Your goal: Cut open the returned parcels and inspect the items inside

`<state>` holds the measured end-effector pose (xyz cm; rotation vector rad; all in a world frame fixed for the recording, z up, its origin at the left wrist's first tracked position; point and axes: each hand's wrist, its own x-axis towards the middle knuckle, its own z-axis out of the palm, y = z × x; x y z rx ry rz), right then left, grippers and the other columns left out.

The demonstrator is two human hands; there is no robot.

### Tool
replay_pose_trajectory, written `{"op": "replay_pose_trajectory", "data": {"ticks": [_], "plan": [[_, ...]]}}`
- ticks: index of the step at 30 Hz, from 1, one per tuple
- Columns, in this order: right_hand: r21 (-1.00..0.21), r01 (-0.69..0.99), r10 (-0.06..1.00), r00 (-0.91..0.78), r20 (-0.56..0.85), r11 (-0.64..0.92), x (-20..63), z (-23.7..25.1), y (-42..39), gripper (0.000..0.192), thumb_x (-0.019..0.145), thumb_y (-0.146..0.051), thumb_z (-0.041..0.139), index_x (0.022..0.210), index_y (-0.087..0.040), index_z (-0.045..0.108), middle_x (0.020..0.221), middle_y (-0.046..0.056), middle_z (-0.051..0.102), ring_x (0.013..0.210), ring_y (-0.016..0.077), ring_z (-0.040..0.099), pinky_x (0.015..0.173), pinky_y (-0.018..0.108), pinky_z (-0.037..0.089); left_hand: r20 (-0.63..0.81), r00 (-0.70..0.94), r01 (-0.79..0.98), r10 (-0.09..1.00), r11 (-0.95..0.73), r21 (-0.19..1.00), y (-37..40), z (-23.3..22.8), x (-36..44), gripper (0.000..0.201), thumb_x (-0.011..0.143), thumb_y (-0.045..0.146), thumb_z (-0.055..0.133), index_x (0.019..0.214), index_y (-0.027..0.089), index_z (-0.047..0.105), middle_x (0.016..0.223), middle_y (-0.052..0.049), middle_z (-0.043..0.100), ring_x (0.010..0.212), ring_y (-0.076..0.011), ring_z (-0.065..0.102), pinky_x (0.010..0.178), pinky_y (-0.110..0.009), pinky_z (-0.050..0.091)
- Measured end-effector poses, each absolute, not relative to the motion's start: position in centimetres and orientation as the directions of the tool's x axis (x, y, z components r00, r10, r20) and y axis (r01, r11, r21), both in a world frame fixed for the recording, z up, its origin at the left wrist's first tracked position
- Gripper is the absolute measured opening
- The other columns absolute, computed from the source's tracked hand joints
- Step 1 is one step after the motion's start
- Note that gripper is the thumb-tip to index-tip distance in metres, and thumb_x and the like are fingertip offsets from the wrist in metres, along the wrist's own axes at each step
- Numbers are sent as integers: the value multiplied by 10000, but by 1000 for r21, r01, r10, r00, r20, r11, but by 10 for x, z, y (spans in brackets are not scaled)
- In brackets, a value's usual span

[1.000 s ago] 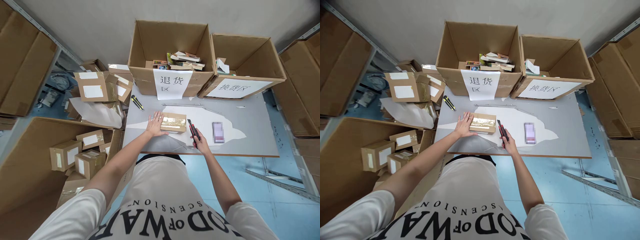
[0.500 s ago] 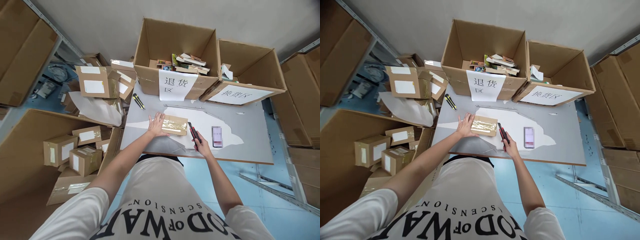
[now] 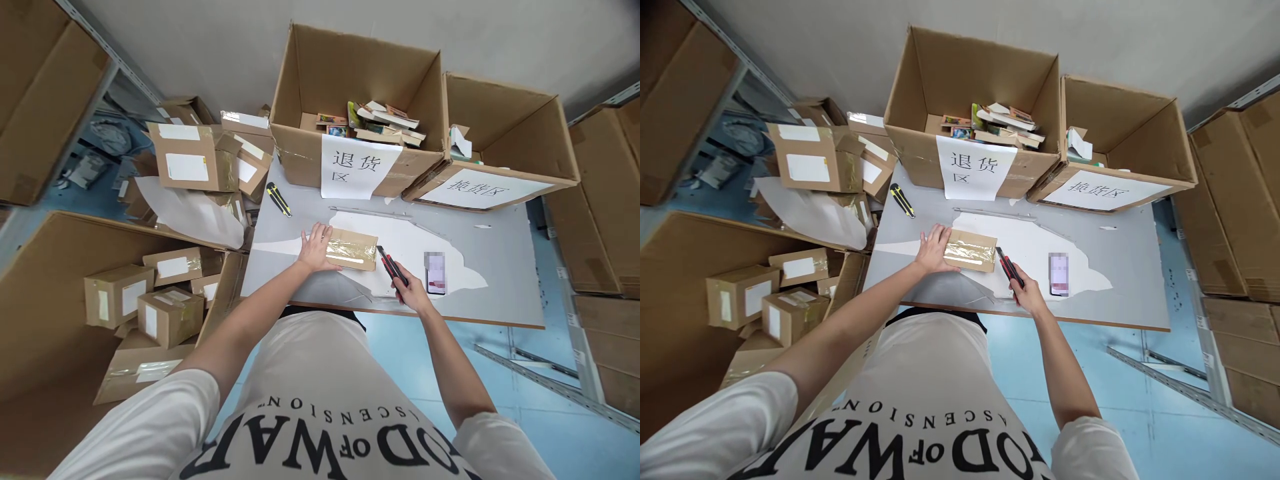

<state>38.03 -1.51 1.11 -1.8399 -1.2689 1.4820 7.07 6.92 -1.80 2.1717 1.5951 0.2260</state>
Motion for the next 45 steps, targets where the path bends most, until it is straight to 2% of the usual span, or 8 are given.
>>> {"op": "replay_pose_trajectory", "data": {"ticks": [7,14,20,26,31,38,41,45], "plan": [[-755,434,781,-164,-603,-491,388,18,-28,695,782,-418,599,1428,-246,407,572,-56,556,341,81,428,320,213,365,-149,302,871,942,-208,445,69,-19,72,1280,473,684,755,1488,144,193,1493,-225,250,1402,-436,112,1094,-593,137],[-750,473,844,-25,-536,-462,387,25,-32,682,825,-461,537,1448,-242,368,683,-10,613,377,89,456,329,227,392,-86,338,839,937,-259,479,70,-24,69,1300,450,718,749,1476,124,217,1461,-246,290,1377,-457,170,1096,-584,114],[-699,593,875,20,-483,-400,377,31,-6,654,860,-441,462,1463,-225,331,721,1,626,390,81,473,361,217,423,-83,345,861,935,-280,424,70,-24,69,1308,447,739,732,1471,112,213,1451,-248,293,1374,-447,181,1074,-611,163],[-599,730,904,59,-424,-329,368,29,-7,598,880,-377,428,1451,-212,360,737,23,666,481,109,547,539,264,510,-85,350,870,933,-290,400,70,-23,69,1310,446,727,741,1469,105,208,1450,-254,298,1374,-443,186,1070,-608,179],[-449,853,906,60,-419,-264,363,39,-10,569,906,-343,385,1457,-209,346,783,47,696,632,167,629,675,306,514,-78,347,869,935,-289,402,69,-22,69,1296,468,746,714,1468,97,207,1447,-251,300,1374,-444,185,1069,-607,183],[-45,989,909,112,-400,-141,322,65,-4,539,937,-259,339,1466,-160,305,877,150,698,795,279,668,738,366,464,-101,351,881,931,-291,374,69,-20,69,1272,484,720,727,1471,108,208,1459,-245,291,1382,-438,171,1076,-592,181],[36,993,894,119,-433,-115,307,73,5,512,934,-225,334,1437,-130,327,874,172,685,824,296,664,749,375,452,-108,346,886,932,-287,363,69,-19,70,1268,493,733,712,1473,108,204,1461,-245,291,1384,-429,172,1078,-592,179],[79,993,875,115,-470,-88,297,82,13,449,913,-179,345,1357,-137,395,859,171,669,828,301,663,724,367,452,-138,326,903,935,-264,339,68,-16,71,1251,509,736,697,1480,127,195,1473,-240,274,1390,-426,160,1077,-597,186]]}}
